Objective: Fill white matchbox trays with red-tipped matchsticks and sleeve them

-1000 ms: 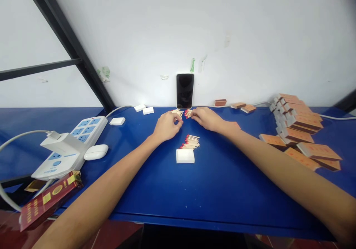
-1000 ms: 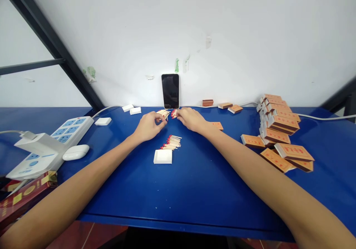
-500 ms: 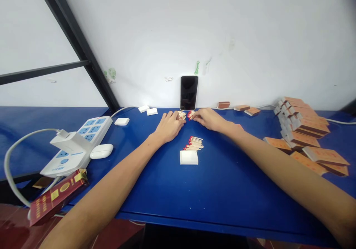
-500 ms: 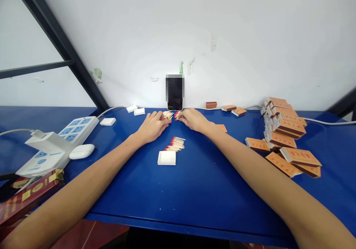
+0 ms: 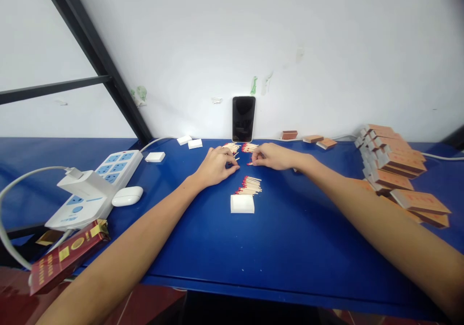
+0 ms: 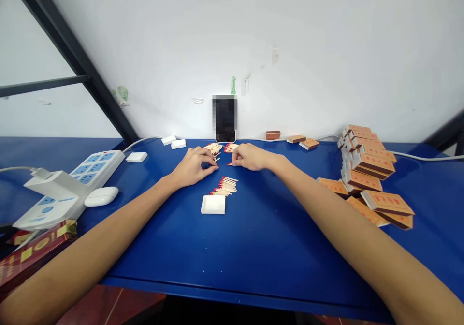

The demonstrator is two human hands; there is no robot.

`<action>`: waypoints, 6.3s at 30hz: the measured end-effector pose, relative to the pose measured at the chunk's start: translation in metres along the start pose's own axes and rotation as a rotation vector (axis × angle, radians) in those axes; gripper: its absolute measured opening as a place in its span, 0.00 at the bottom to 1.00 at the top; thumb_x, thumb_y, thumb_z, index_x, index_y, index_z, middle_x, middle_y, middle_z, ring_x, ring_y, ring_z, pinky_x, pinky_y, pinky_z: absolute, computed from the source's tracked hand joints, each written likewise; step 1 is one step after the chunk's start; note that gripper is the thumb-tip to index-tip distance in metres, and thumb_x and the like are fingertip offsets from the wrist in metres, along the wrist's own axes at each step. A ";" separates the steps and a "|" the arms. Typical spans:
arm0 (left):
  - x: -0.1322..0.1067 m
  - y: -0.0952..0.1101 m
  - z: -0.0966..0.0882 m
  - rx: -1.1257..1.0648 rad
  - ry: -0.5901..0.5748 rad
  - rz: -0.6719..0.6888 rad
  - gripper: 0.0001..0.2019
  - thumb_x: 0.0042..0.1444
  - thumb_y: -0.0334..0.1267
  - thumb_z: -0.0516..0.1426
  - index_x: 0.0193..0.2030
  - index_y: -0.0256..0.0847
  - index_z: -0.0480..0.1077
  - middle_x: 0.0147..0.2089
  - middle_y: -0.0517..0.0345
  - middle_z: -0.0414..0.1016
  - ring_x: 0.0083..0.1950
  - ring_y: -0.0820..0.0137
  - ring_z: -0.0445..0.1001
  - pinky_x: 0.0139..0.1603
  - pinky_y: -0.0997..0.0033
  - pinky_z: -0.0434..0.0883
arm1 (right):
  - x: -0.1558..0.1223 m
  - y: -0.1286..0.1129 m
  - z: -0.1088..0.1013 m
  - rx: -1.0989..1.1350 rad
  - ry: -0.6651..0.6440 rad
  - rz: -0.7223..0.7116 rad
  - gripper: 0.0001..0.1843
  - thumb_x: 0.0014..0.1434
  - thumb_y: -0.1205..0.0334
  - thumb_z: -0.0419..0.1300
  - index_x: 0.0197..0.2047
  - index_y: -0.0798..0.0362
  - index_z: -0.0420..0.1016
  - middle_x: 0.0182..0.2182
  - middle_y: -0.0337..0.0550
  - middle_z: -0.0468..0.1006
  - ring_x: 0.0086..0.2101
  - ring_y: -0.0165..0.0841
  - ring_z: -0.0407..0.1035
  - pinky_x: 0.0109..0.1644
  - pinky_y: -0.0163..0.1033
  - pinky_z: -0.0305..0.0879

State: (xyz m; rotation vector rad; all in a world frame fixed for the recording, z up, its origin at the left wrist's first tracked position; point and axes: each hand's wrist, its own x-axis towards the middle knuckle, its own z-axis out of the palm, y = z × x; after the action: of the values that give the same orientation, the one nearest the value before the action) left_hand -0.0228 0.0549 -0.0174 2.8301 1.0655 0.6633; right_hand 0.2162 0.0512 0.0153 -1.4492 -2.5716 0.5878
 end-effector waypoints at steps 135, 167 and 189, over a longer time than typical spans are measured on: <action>-0.007 -0.023 0.000 0.101 0.012 -0.144 0.11 0.67 0.39 0.49 0.43 0.41 0.72 0.45 0.50 0.70 0.47 0.59 0.66 0.48 0.58 0.62 | 0.004 0.013 0.007 -0.161 0.110 0.005 0.11 0.64 0.62 0.52 0.38 0.56 0.74 0.35 0.49 0.79 0.34 0.36 0.70 0.38 0.38 0.60; -0.014 -0.022 -0.028 -0.040 -0.198 -0.041 0.08 0.61 0.35 0.53 0.37 0.42 0.74 0.37 0.56 0.78 0.40 0.65 0.74 0.43 0.66 0.66 | 0.005 -0.004 0.012 -0.076 0.106 -0.083 0.06 0.58 0.66 0.56 0.32 0.54 0.74 0.29 0.41 0.76 0.29 0.31 0.65 0.35 0.35 0.56; -0.017 -0.024 -0.026 -0.004 -0.243 -0.054 0.11 0.65 0.40 0.48 0.39 0.40 0.70 0.40 0.52 0.74 0.45 0.61 0.69 0.46 0.61 0.64 | -0.003 -0.008 -0.001 -0.020 0.003 -0.023 0.07 0.56 0.61 0.59 0.30 0.54 0.75 0.26 0.39 0.75 0.26 0.30 0.66 0.31 0.35 0.57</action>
State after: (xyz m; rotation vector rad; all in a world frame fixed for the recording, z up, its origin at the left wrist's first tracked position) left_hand -0.0596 0.0600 -0.0047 2.7757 1.0907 0.3063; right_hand 0.2123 0.0451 0.0193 -1.4235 -2.5953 0.5587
